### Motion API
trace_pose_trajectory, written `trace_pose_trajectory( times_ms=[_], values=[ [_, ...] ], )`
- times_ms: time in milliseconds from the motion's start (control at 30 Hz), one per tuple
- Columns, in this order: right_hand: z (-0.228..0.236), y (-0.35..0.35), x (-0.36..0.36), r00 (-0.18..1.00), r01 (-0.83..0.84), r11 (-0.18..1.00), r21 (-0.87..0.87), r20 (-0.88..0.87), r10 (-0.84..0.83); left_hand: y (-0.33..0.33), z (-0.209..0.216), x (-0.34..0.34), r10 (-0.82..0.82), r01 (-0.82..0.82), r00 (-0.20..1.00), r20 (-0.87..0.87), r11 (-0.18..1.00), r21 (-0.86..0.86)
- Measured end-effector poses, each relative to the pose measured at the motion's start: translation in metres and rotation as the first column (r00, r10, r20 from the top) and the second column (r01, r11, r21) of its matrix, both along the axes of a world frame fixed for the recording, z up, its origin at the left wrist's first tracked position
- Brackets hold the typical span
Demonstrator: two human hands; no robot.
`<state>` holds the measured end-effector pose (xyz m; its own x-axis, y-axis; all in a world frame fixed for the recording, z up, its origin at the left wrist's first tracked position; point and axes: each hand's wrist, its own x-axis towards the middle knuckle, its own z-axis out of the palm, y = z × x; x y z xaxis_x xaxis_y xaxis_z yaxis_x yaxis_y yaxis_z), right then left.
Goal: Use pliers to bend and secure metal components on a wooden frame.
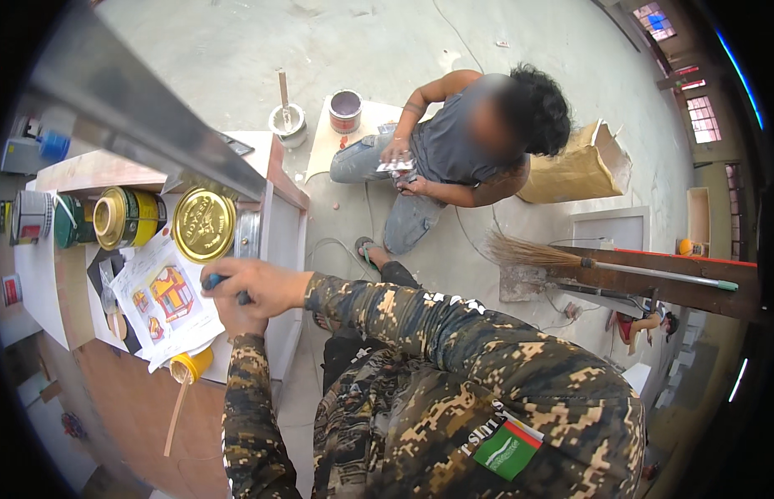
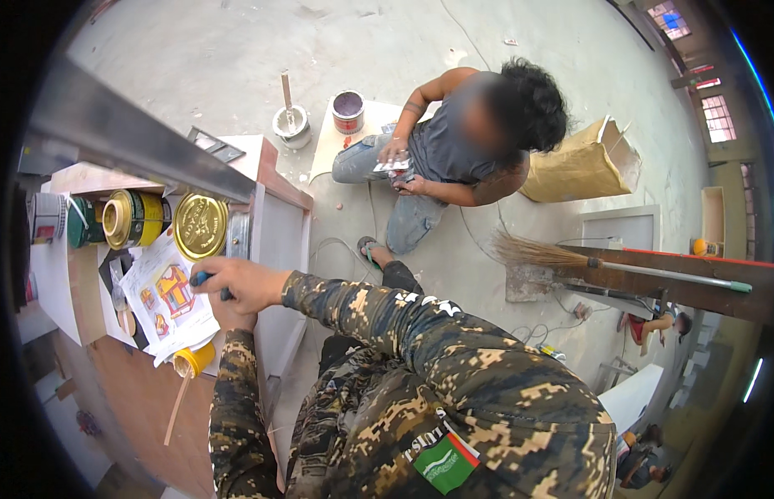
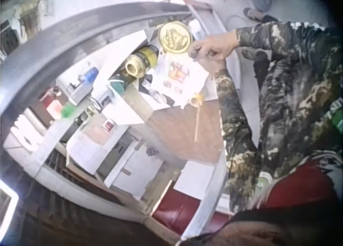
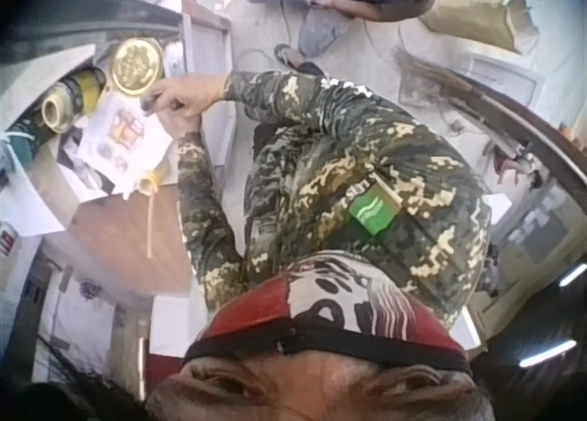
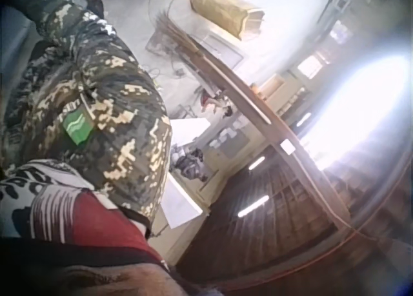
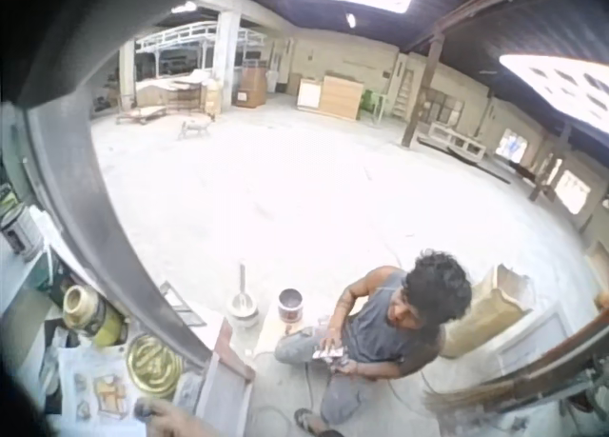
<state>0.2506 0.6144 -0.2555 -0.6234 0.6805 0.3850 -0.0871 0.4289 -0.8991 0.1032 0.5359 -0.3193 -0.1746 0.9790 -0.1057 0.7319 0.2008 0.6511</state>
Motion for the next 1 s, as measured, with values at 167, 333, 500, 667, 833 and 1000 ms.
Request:
trace_pose_trajectory(
  times_ms=[167,333,500,667,833,1000],
  values=[
    [-0.013,-0.002,0.001,0.987,0.161,0.981,-0.112,0.043,-0.157,0.014,-0.012,0.008,-0.081,0.092,0.973,-0.215,0.995,0.041],
    [-0.02,-0.004,0.005,0.978,0.205,0.977,-0.065,0.051,-0.202,0.02,-0.01,0.019,-0.039,0.033,0.981,-0.191,0.999,-0.033],
    [-0.032,-0.006,0.002,0.969,0.246,0.967,-0.067,0.047,-0.243,0.021,-0.018,0.023,-0.022,0.025,0.985,-0.171,0.999,0.02],
    [-0.026,0.002,0.006,0.955,0.271,0.963,0.004,0.122,-0.27,0.028,-0.028,0.026,0.001,0.011,0.986,-0.169,0.997,0.073],
    [-0.024,-0.003,-0.001,0.978,0.206,0.978,-0.013,0.05,-0.205,0.021,-0.023,0.016,-0.008,0.024,0.979,-0.203,0.997,0.078],
    [-0.026,-0.011,-0.002,0.986,0.157,0.988,0.0,0.064,-0.157,0.02,-0.018,0.015,-0.072,0.094,0.975,-0.21,0.991,0.092]
  ],
)
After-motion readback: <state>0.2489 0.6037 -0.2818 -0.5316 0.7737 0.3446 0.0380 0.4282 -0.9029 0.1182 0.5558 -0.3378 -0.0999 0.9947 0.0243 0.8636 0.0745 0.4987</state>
